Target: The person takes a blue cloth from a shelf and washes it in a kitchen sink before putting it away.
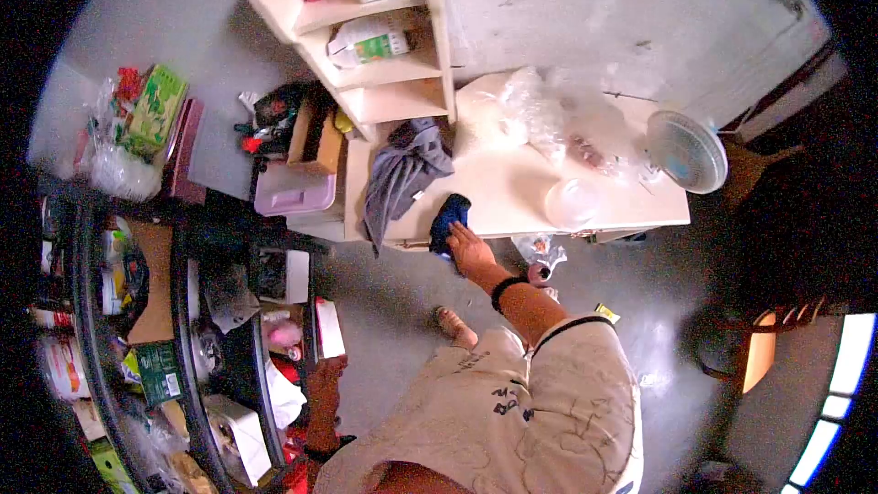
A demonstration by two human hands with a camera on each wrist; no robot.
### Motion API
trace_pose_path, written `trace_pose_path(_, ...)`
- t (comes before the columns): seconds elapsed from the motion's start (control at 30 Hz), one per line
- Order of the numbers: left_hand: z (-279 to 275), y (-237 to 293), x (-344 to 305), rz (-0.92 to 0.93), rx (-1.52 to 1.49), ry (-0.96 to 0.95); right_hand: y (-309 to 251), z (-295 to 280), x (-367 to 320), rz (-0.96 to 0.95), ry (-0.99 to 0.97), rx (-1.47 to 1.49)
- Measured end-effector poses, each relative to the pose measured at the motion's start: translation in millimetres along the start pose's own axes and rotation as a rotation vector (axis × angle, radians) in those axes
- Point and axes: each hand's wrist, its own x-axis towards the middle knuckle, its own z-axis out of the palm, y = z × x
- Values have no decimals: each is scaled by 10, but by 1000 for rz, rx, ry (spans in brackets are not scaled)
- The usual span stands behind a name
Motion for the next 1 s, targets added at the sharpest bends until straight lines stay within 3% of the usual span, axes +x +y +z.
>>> trace_pose_path(0.03, 53, 119, 46, 28, 17, -14, 95, -7, -129, 15, 9, -3)
trace_pose_path(0.1, 168, 229, 79, 69, 50, -57, 282, 19, -439, 100, 26, 298)
trace_pose_path(0.17, 380, 279, 150, 68, -9, -118, 305, -383, -804, 262, 60, 433)
trace_pose_path(0.23, 613, 503, 153, 54, -15, -201, 403, -649, -1266, 752, -45, 601)
trace_pose_path(0.27, 735, 606, 168, 96, 31, -247, 578, -520, -1584, 778, 116, 704)
trace_pose_path(0.3, 868, 727, 187, 144, 80, -295, 763, -396, -1876, 874, 147, 687)
trace_pose_path(0.37, 1194, 923, 172, 230, 82, -385, 903, -711, -2462, 1013, 209, 773)
trace_pose_path(0.43, 1521, 1096, 128, 188, 0, -481, 1142, -627, -3096, 1153, 238, 698)
trace_pose_path(0.53, 2080, 1561, -95, 190, 41, -577, 1315, -599, -4023, 1233, 499, 918)
trace_pose_path(0.73, 3370, 2016, -479, 306, 134, -869, 1283, -937, -5464, 1432, 777, 1029)
trace_pose_path(0.77, 3592, 2100, -564, 314, 145, -890, 1248, -1020, -5673, 1438, 841, 1116)
trace_pose_path(0.8, 3829, 2199, -575, 410, 241, -954, 1208, -1152, -5836, 1381, 997, 1389)
trace_pose_path(0.9, 4552, 2632, -810, 436, 233, -1088, 1208, -1483, -6295, 1379, 1263, 1653)
trace_pose_path(0.93, 4769, 2775, -803, 471, 224, -1158, 1225, -1463, -6342, 1307, 1445, 1692)
trace_pose_path(1.0, 5321, 2998, -837, 472, 205, -1246, 1340, -1592, -6551, 1307, 1588, 1699)
